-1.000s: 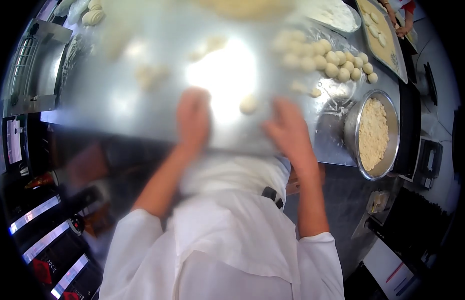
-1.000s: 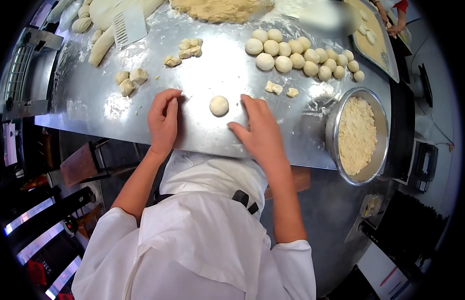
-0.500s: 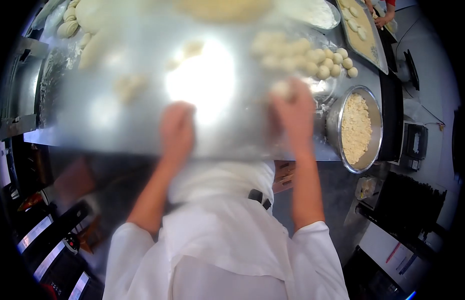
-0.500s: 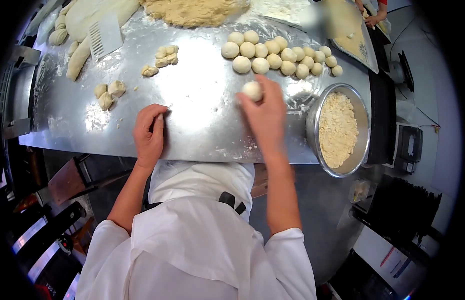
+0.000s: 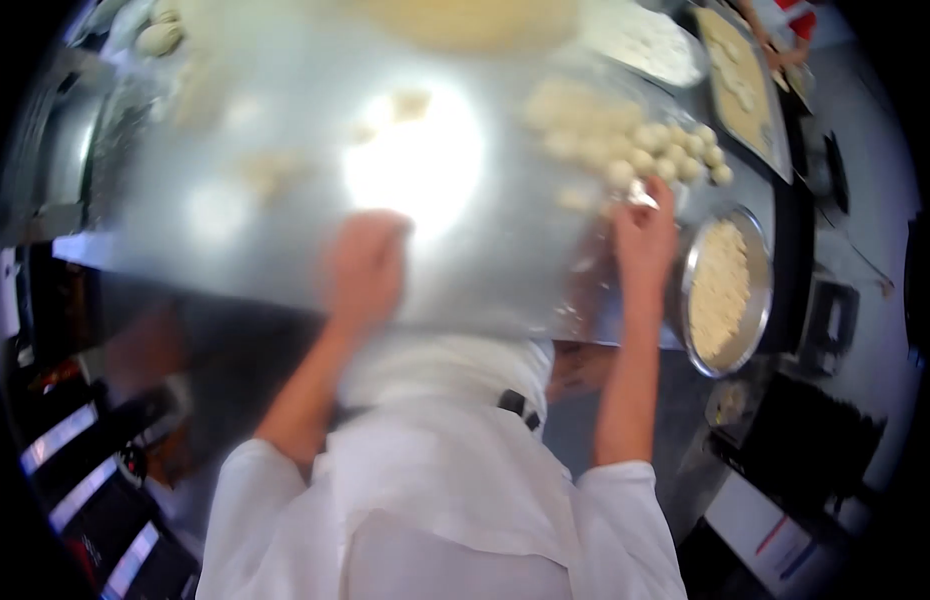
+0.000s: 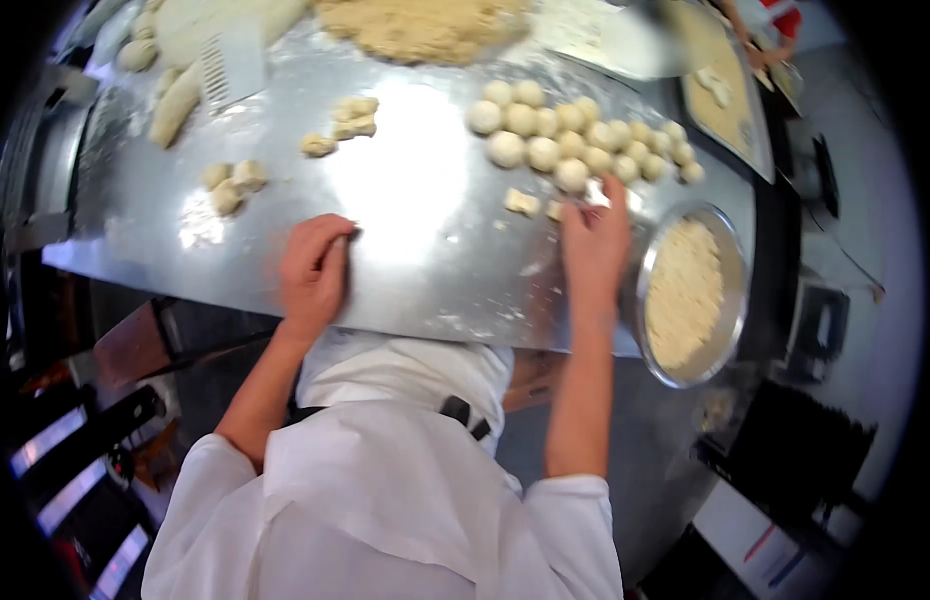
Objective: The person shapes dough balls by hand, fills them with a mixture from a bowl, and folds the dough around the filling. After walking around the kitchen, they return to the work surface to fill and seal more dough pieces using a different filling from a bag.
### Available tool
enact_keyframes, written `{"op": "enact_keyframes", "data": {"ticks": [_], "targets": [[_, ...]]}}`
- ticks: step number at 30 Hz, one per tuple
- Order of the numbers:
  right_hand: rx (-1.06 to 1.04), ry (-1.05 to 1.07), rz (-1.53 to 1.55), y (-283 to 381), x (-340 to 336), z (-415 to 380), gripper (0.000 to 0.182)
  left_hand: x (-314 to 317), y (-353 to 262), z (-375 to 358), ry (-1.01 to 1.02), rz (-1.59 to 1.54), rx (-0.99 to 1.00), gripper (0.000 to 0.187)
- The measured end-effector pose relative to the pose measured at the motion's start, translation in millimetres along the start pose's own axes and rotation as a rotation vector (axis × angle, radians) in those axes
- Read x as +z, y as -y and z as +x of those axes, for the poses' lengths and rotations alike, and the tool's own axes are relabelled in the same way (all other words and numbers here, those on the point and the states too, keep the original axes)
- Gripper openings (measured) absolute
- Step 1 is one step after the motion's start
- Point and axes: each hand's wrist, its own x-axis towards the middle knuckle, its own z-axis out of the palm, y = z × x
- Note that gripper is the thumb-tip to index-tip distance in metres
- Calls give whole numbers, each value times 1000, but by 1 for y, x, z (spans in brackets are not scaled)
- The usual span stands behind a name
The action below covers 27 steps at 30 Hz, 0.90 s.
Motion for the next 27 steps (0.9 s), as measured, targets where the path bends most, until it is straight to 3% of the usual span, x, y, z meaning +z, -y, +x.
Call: {"op": "enact_keyframes", "data": {"ticks": [2,4,6,10,12,13,17,20,23,24,26,27], "targets": [[-79,-102,-105,-15,-8,-11,40,5,14,-6,-58,-51,62,20],[-177,-123,19,-28,-7,-23,34,-1,15,-8,-66,-137,-68,21],[-148,-134,161,-35,2,-38,29,-18,12,1,-63,-171,-129,23],[-72,-196,208,-29,21,-52,26,-69,27,34,-212,236,-35,31],[-38,-221,364,-23,21,-52,24,-94,32,56,-143,514,113,41],[-38,-208,381,-26,22,-50,23,-101,40,63,-38,574,80,49],[-28,-118,442,-34,21,-53,20,-106,58,96,352,786,-90,47],[-86,-149,317,-24,22,-70,17,-96,41,102,274,522,-46,42],[-220,-31,258,16,24,-90,24,-46,14,74,145,-39,-70,41],[-263,94,232,27,23,-91,36,-25,4,64,249,68,-17,51],[-534,217,55,36,27,-89,59,1,-51,57,452,-142,-119,64],[-582,277,34,45,24,-90,61,18,-62,49,465,-200,-89,69]]}}
